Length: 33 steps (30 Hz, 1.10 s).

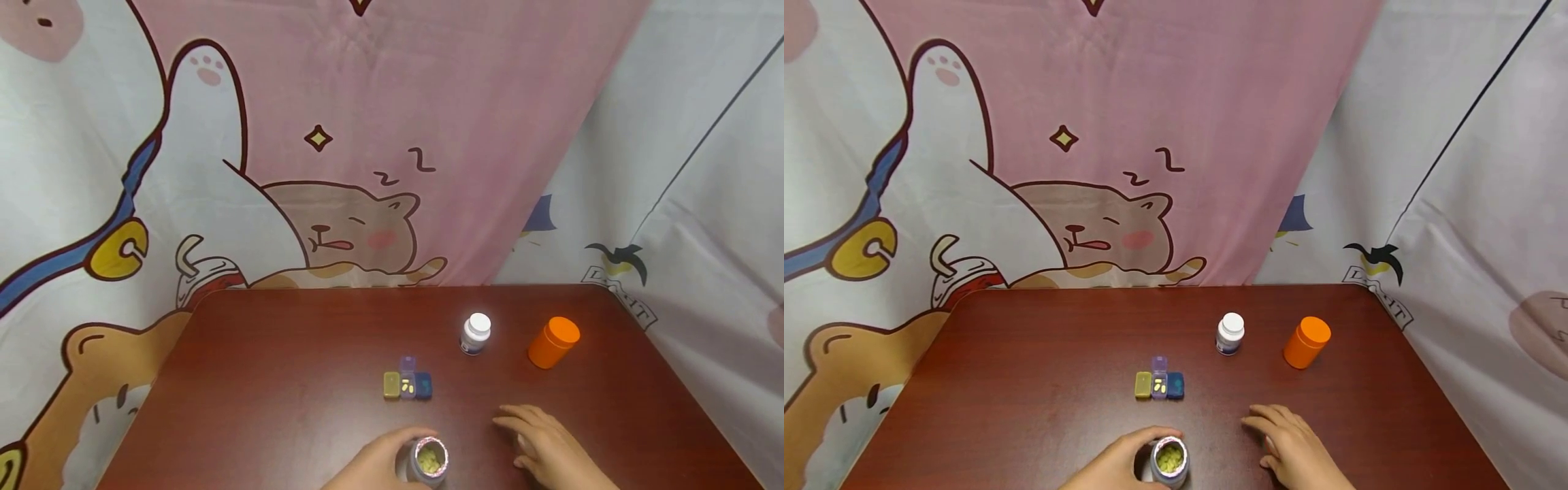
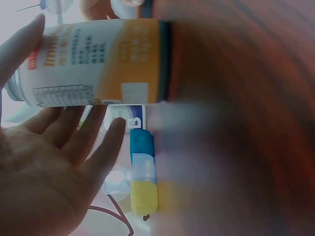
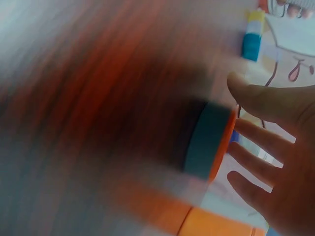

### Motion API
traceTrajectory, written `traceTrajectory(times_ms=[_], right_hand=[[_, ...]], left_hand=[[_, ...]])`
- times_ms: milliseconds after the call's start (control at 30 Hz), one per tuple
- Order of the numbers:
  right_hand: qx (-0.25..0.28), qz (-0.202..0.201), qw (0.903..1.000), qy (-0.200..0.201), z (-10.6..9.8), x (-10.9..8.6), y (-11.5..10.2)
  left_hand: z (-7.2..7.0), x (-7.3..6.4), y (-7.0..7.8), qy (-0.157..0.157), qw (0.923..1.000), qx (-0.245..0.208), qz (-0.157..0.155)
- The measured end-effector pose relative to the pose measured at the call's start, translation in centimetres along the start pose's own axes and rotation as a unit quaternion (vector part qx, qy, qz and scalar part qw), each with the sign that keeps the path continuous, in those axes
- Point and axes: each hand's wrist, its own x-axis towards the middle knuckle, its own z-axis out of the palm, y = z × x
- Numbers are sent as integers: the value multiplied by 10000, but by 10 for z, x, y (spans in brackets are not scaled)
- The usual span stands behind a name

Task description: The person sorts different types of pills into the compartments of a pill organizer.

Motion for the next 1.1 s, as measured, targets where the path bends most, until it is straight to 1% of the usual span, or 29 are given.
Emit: traceTrajectory(times_ms=[33, 100, 167, 267, 333, 400, 467, 533, 600, 700, 733, 767, 833, 933, 967, 1033, 1100], right_hand=[[-18, 69, 10000, -64, 0, -2, 3], [46, 262, 9992, -304, -1, -6, 7], [152, 423, 9975, -544, -2, -9, 10], [381, 857, 9905, -1008, -5, -11, 11], [449, 1000, 9878, -1110, -7, -13, 12], [442, 1058, 9879, -1045, -8, -13, 12], [413, 994, 9905, -860, -9, -13, 12], [281, 753, 9959, -416, -8, -12, 9], [198, 605, 9980, 12, -7, -10, 5], [431, 428, 9972, 438, -5, -4, -5], [679, 429, 9958, 430, -5, -1, -9], [992, 406, 9935, 387, -6, 2, -14], [1674, 376, 9848, 272, -7, 10, -23], [2432, 241, 9688, 414, -7, 21, -37], [2707, 159, 9611, 524, -7, 24, -42], [3093, 81, 9472, 845, -4, 31, -50], [3587, 44, 9271, 1088, -2, 37, -58]], left_hand=[[1, 0, -1, 55, 9998, 166, 30], [2, 0, -2, 89, 9996, 243, 68], [2, 1, -3, 80, 9996, 181, 195], [2, 2, -4, 24, 9992, -21, 407], [2, 3, -4, -2, 9988, -80, 481], [2, 3, -4, -5, 9988, -93, 475], [2, 2, -4, 5, 9990, -81, 441], [2, 2, -4, 19, 9991, -72, 420], [1, 1, -5, 29, 9992, -96, 392], [1, 2, -5, 41, 9991, -101, 413], [1, 2, -5, 43, 9991, -87, 411], [1, 1, -5, 48, 9991, -56, 420], [1, 1, -5, 52, 9990, 21, 436], [1, 0, -4, 58, 9991, 102, 408], [1, 0, -4, 51, 9992, 78, 393], [1, 0, -5, 12, 9994, -59, 334], [1, 1, -6, -40, 9994, -196, 298]])
